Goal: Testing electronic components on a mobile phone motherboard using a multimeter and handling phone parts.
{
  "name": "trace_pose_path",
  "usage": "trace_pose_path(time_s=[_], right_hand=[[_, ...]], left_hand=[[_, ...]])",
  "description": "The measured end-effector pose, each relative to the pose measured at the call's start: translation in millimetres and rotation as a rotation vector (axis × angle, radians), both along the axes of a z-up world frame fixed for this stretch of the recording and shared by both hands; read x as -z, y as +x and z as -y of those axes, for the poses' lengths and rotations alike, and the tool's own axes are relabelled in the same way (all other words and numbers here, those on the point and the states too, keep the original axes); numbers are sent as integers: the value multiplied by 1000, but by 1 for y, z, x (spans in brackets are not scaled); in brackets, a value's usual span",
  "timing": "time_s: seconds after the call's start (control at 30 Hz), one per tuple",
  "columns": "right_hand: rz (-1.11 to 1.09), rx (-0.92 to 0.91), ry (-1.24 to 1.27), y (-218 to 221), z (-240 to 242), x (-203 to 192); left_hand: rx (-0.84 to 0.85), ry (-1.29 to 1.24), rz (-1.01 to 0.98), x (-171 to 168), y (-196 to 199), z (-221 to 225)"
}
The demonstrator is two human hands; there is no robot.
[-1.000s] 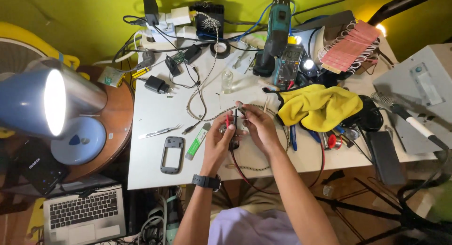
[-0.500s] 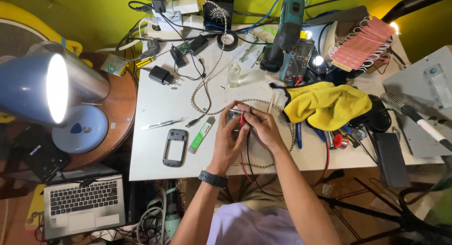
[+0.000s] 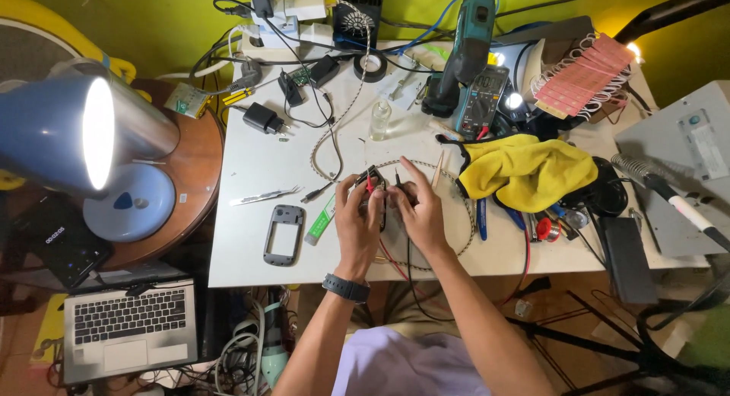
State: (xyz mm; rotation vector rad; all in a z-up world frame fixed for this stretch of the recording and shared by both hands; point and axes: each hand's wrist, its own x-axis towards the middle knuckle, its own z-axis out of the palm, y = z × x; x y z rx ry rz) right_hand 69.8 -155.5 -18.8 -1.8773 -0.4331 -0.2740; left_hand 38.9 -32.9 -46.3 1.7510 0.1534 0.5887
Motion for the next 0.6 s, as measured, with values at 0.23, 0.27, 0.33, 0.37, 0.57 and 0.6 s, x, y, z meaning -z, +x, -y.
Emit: trace_pose_path(time_s=[0.23,0.27,0.33,0.37,0.57,0.6], right_hand=[[-70,16,24,3,10,24],[-70,6,30,1,7,10],[-69,-8,35,-1,4,-2],[18,-29,-17,-1,3,0],[443,-65,-231,-7,1,18],[537,-58,-301,-7,0,22]], left_hand=[[48,-155,-76,1,0,-5],[43,-190,-78,-1,-1,-7],[35,-226,-79,-3,-1,-7],[27,-201,-69,-3,0,-6],[34,-106,-37,2,-2,-10],[40,-101,-27,4,-1,-10]])
